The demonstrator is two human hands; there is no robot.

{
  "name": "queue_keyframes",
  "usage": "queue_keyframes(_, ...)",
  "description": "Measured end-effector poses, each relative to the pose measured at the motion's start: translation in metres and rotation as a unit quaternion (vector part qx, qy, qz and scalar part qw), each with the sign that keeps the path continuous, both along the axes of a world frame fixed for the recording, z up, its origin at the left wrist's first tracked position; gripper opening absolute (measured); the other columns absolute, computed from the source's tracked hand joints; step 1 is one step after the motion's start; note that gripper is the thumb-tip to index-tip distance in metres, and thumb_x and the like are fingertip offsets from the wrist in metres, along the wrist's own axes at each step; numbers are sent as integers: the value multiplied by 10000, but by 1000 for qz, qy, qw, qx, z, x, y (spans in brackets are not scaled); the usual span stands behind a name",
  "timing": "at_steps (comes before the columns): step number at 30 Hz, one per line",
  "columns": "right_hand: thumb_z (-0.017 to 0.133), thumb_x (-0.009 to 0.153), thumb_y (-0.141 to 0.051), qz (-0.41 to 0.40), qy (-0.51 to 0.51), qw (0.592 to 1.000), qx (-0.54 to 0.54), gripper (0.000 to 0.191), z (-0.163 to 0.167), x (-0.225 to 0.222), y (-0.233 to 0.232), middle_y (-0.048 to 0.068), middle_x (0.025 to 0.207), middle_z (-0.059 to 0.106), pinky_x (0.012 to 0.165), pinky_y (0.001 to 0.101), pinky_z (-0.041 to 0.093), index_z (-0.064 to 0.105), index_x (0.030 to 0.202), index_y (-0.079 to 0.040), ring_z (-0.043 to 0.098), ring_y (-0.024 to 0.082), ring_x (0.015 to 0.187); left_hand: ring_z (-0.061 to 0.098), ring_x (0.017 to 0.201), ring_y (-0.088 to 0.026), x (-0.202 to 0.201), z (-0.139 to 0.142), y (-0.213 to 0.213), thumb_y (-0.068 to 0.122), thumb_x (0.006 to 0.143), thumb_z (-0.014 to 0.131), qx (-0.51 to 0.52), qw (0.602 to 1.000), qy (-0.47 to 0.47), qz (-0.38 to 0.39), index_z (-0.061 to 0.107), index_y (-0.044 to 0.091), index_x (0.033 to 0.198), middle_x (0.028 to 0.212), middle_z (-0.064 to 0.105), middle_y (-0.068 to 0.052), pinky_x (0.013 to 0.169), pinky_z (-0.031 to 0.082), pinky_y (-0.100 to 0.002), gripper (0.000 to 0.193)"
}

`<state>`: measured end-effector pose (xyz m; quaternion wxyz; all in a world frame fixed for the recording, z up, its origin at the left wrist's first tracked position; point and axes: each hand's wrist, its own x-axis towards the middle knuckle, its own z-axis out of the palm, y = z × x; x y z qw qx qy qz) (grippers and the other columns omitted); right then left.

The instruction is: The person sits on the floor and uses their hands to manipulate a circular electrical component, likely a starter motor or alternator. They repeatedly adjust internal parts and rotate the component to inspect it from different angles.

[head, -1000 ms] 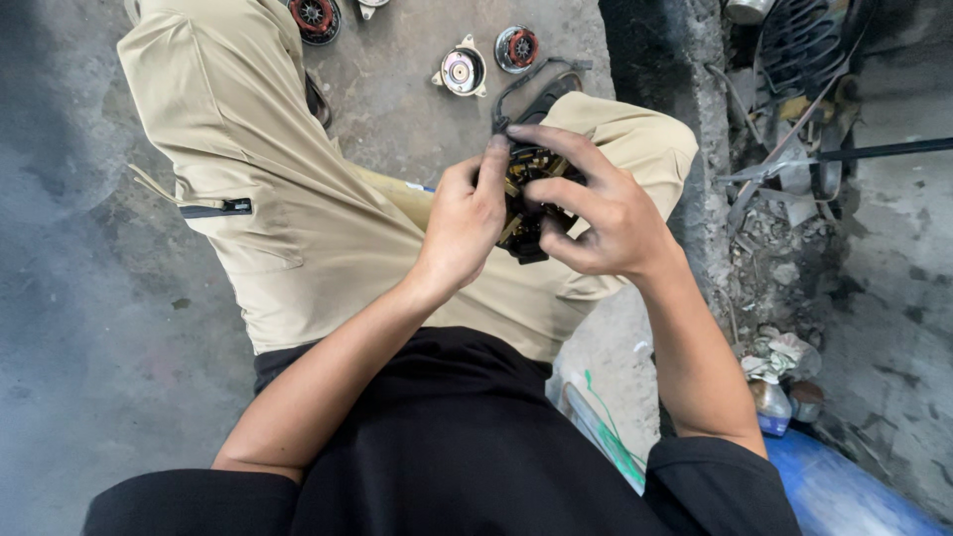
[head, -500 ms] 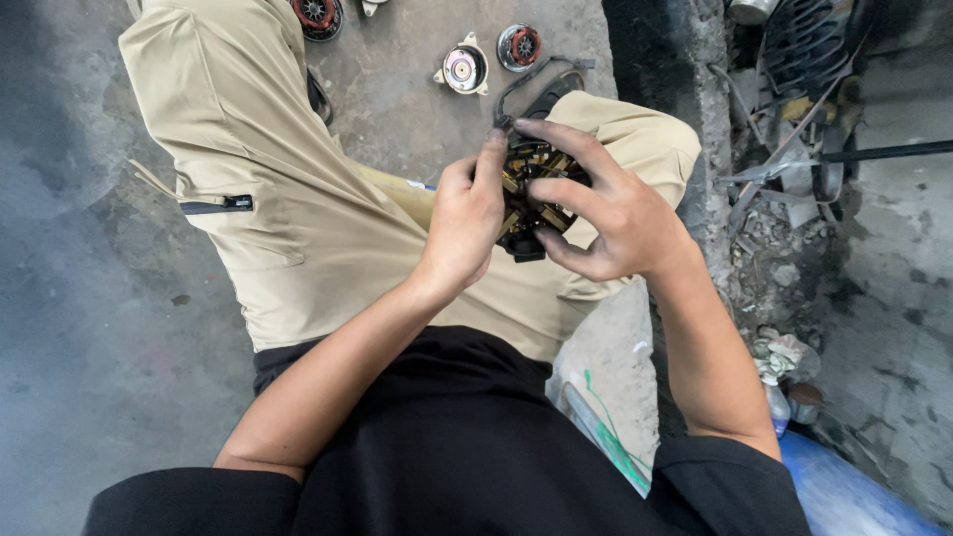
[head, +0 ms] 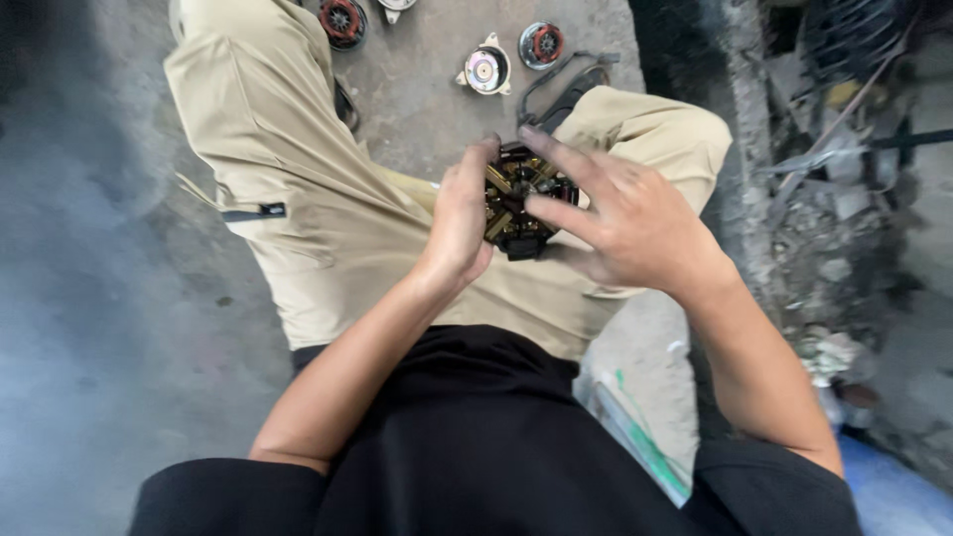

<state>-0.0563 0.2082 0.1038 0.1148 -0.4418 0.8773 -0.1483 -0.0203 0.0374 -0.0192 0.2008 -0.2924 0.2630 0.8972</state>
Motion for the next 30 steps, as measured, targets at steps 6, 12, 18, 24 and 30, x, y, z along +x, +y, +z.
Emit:
queue_keyframes(6, 765, 850, -158, 1, 69, 998, -6, 315, -9, 13, 20, 115, 1579, 463, 917, 376, 585, 684, 1152, -119, 697, 312, 1145, 674, 863, -172, 5, 3, 4, 322, 1061, 482, 32, 999, 5, -25, 647, -3, 1112, 981, 698, -85, 794, 560, -341, 368)
queue_keyframes(12, 759, 870, -158, -26, -25, 997, -73, 362, -22, 21, 58, 200, 1538, 443, 695, 389, 583, 713, 1228, -150, 687, 293, 844, 653, 956, -99, -2, 20, -10, 309, 1062, 462, -50, 967, 96, -231, 660, -36, 1171, 1055, 722, -49, 885, 532, -270, 413)
queue_keyframes(18, 784, 827, -158, -18, 29, 986, -161, 482, -27, 43, 73, 211, 1577, 402, 734, 387, 596, 687, 1299, -176, 730, 307, 996, 526, 763, -120, 8, 8, -15, 338, 1092, 457, -296, 864, 157, -376, 718, -39, 1048, 799, 639, 1, 673, 451, -301, 460)
queue_keyframes(24, 812, 802, -278, -156, 32, 971, -178, 487, -45, 72, 80, 183, 1547, 427, 758, 388, 619, 691, 1270, -217, 727, 324, 1025, 692, 1007, -202, 21, -6, 26, 313, 1098, 461, -66, 994, 45, -74, 587, -3, 1277, 1111, 709, -103, 934, 561, -363, 385)
queue_keyframes(30, 783, 876, -233, -180, -16, 955, -237, 397, -85, 82, 99, 228, 1523, 505, 678, 356, 618, 711, 1266, -237, 747, 278, 994, 702, 1010, -276, 27, 6, 62, 416, 1039, 524, -121, 993, 10, 11, 525, 78, 1390, 1168, 673, -140, 921, 575, -435, 487)
